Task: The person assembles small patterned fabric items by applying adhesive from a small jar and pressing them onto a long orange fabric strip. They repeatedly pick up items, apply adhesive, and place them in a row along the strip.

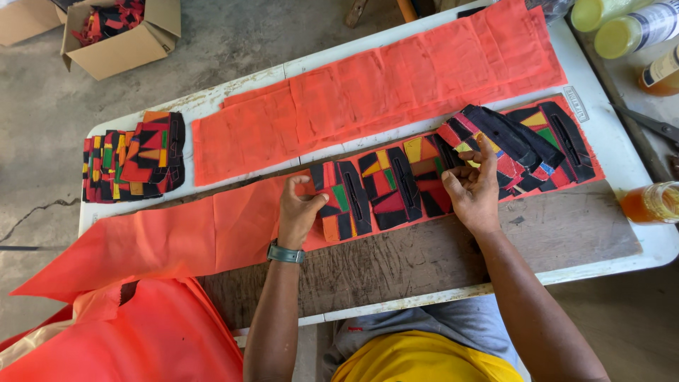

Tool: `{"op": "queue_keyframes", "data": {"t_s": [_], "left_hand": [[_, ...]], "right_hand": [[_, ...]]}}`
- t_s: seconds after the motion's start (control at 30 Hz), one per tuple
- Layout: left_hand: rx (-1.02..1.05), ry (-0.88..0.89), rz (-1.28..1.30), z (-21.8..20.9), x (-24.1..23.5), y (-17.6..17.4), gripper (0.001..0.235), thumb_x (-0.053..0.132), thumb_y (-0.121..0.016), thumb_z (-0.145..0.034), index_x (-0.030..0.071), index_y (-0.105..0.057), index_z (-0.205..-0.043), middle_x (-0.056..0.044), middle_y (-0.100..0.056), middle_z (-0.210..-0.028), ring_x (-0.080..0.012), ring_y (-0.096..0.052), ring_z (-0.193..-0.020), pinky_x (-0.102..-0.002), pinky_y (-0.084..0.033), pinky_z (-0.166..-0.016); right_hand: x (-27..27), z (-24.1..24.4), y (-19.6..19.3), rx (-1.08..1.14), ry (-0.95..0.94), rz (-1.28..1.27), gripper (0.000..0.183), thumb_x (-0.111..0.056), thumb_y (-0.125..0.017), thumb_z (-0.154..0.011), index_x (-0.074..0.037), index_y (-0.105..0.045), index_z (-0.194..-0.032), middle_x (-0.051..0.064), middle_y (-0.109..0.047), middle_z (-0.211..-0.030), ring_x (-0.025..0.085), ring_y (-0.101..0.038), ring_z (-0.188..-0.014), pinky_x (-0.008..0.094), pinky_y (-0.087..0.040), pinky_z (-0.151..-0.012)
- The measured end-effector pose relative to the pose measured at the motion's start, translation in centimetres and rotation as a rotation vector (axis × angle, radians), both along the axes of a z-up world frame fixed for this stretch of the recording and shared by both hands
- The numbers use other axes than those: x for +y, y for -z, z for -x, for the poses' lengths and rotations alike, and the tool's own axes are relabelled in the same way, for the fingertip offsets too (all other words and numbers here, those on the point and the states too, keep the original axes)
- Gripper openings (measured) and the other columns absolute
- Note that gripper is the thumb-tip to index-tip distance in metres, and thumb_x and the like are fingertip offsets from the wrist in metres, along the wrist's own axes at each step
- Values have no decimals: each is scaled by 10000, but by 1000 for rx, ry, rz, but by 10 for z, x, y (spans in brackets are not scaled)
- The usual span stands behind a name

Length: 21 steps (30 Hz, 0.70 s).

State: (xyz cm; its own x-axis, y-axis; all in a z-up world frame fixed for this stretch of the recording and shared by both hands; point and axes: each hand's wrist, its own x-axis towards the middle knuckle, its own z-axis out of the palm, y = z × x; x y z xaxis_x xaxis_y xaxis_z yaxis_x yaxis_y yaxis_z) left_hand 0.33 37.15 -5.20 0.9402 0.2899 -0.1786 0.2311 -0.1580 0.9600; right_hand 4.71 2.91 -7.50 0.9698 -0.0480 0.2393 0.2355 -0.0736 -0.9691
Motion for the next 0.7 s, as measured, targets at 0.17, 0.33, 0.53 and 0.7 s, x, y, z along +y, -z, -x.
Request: {"op": "queue_keyframes", "data": {"t_s": [0.17,0.33,0.53,0.7], "left_hand": [[-16,-11,-35,4,-3,3,501,90,-741,-835,-15,-519,-1272,-192,-780,-854,-184,-773,-765,-325,-616,-648],[-35,-17,-128,8,-5,3,490,109,-751,-841,-3,-537,-1267,-172,-778,-838,-182,-762,-744,-321,-598,-615],[-26,-53,-510,14,-10,7,508,232,-795,-814,65,-614,-1258,-158,-732,-1038,-272,-743,-908,-400,-612,-738],[-39,63,-702,21,6,18,567,415,-814,-853,118,-679,-1317,-145,-542,-1422,-316,-612,-1264,-468,-557,-999]], "right_hand": [[10,6,-21,50,52,197,901,1,-749,-891,-52,-241,-1634,137,-513,-1312,164,-617,-986,320,-564,-856],[55,20,-46,-147,-44,606,1059,-188,-905,-759,-53,-283,-1605,121,-557,-1304,282,-550,-1192,457,-478,-1045],[95,22,-57,-45,-101,905,1224,-394,-952,-596,-110,-278,-1578,175,-472,-1416,383,-422,-1301,542,-304,-1069],[94,23,-49,15,-105,902,1209,-406,-945,-598,-153,-287,-1581,156,-472,-1435,372,-424,-1339,542,-304,-1087]]}}
